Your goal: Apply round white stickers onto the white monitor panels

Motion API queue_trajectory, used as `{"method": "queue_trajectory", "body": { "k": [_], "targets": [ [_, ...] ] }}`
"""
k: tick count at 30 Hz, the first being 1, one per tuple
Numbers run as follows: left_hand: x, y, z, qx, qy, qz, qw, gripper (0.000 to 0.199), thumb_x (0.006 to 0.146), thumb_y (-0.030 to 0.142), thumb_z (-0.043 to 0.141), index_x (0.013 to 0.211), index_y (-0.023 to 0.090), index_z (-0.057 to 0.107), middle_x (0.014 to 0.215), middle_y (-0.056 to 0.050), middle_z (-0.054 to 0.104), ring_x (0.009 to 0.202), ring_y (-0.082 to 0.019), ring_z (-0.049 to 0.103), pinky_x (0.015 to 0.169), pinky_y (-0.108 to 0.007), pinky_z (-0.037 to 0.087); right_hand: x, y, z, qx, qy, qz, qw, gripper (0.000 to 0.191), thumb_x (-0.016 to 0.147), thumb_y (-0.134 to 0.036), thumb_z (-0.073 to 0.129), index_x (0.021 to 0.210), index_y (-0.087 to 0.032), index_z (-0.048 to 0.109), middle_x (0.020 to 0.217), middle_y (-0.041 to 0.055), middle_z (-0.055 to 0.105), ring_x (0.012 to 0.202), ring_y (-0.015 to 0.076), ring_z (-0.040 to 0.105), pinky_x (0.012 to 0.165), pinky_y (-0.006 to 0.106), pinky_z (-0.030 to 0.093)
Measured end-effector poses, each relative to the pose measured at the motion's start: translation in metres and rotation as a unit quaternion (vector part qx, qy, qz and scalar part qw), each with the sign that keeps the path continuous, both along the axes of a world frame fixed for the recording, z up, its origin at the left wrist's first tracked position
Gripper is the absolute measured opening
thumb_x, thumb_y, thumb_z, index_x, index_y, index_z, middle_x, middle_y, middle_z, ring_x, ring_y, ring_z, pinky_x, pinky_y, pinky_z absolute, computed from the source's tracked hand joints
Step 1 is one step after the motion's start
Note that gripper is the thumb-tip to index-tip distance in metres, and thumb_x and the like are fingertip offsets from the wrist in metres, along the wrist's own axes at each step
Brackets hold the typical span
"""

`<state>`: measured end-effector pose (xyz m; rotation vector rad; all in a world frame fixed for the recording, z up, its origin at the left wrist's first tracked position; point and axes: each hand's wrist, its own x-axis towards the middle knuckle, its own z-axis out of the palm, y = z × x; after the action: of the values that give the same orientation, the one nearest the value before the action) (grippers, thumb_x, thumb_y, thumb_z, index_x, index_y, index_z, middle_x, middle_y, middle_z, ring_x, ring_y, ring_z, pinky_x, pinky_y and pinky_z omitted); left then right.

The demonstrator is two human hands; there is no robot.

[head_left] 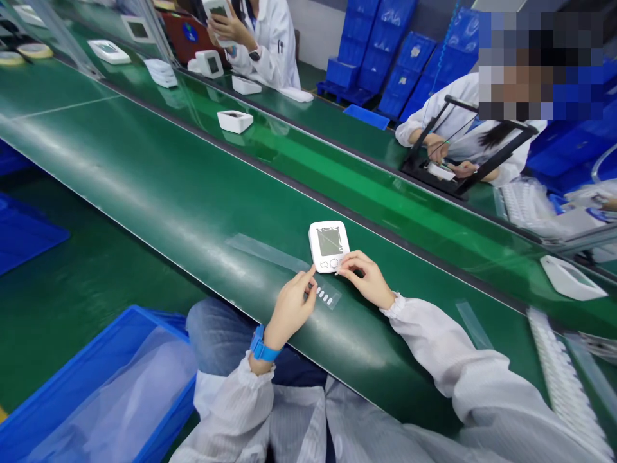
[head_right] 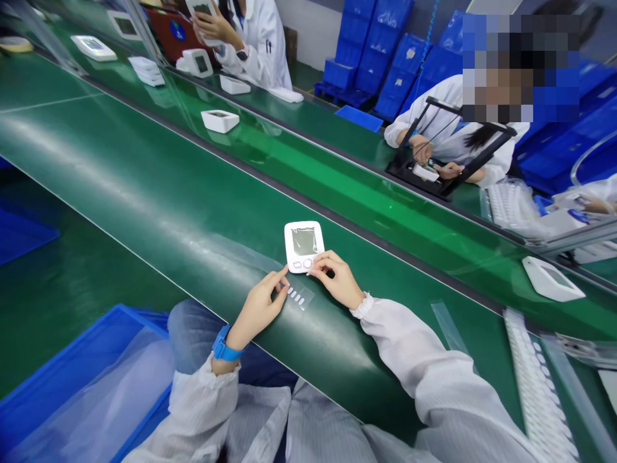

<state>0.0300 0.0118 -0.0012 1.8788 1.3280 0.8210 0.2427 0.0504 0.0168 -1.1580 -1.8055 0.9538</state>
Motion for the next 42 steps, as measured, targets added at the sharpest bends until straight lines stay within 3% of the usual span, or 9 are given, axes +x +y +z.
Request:
{"method": "queue_trajectory", "body": {
  "k": [3, 8, 18, 30, 36, 42],
  "targets": [
    [0.0, -0.004, 0.002, 0.008, 0.025, -0.007, 1.0, 0.044, 0.094, 0.017, 0.046, 0.137, 0.017, 0.048, 0.094, -0.002, 0.062, 0.079, -0.016, 0.056, 0.079, -0.033, 0.042, -0.008, 0.006, 0.002, 0.015, -0.009, -0.051, 0.999, 0.024, 0.089, -0.04, 0.065, 0.083, -0.017, 0.068, 0.099, 0.0077, 0.059, 0.075, 0.0139, 0.053, 0.064, 0.029, 0.044],
    [0.002, -0.01, 0.007, 0.004, 0.067, -0.052, 0.996, 0.043, 0.095, 0.017, 0.046, 0.138, 0.019, 0.048, 0.094, -0.002, 0.063, 0.087, -0.018, 0.056, 0.079, -0.034, 0.038, -0.019, 0.017, 0.0, -0.006, -0.045, -0.045, 0.998, 0.021, 0.084, -0.037, 0.07, 0.078, -0.016, 0.07, 0.102, 0.0076, 0.056, 0.091, 0.0181, 0.056, 0.083, 0.034, 0.047],
    [0.002, -0.015, 0.003, 0.02, 0.026, -0.025, 0.999, 0.046, 0.096, 0.016, 0.045, 0.141, 0.021, 0.044, 0.095, -0.002, 0.062, 0.089, -0.018, 0.057, 0.08, -0.033, 0.038, -0.019, 0.012, 0.001, -0.033, -0.086, -0.077, 0.993, 0.015, 0.083, -0.03, 0.069, 0.078, -0.016, 0.069, 0.103, 0.0077, 0.052, 0.095, 0.0193, 0.053, 0.093, 0.039, 0.043],
    [0.001, -0.014, 0.004, 0.008, 0.016, -0.019, 1.0, 0.044, 0.097, 0.019, 0.045, 0.14, 0.021, 0.045, 0.097, -0.003, 0.063, 0.088, -0.018, 0.059, 0.081, -0.033, 0.04, -0.023, 0.009, 0.003, -0.014, -0.101, -0.071, 0.992, 0.017, 0.086, -0.031, 0.066, 0.077, -0.017, 0.064, 0.105, 0.0085, 0.051, 0.098, 0.0208, 0.053, 0.089, 0.038, 0.046],
    [-0.003, -0.014, 0.004, -0.013, -0.033, -0.012, 0.999, 0.042, 0.096, 0.021, 0.048, 0.138, 0.024, 0.048, 0.1, -0.003, 0.064, 0.09, -0.018, 0.06, 0.087, -0.034, 0.042, -0.02, 0.013, 0.002, -0.005, -0.089, -0.081, 0.993, 0.017, 0.083, -0.031, 0.07, 0.085, -0.017, 0.061, 0.112, 0.0087, 0.049, 0.091, 0.0175, 0.053, 0.083, 0.033, 0.047],
    [-0.006, -0.012, 0.006, -0.035, -0.119, 0.007, 0.992, 0.037, 0.097, 0.025, 0.05, 0.133, 0.023, 0.054, 0.101, -0.004, 0.063, 0.091, -0.016, 0.06, 0.084, -0.029, 0.047, -0.018, 0.016, -0.001, -0.004, -0.041, -0.096, 0.995, 0.016, 0.087, -0.032, 0.067, 0.086, -0.017, 0.062, 0.105, 0.0072, 0.053, 0.083, 0.0154, 0.051, 0.077, 0.03, 0.045]
  ]
}}
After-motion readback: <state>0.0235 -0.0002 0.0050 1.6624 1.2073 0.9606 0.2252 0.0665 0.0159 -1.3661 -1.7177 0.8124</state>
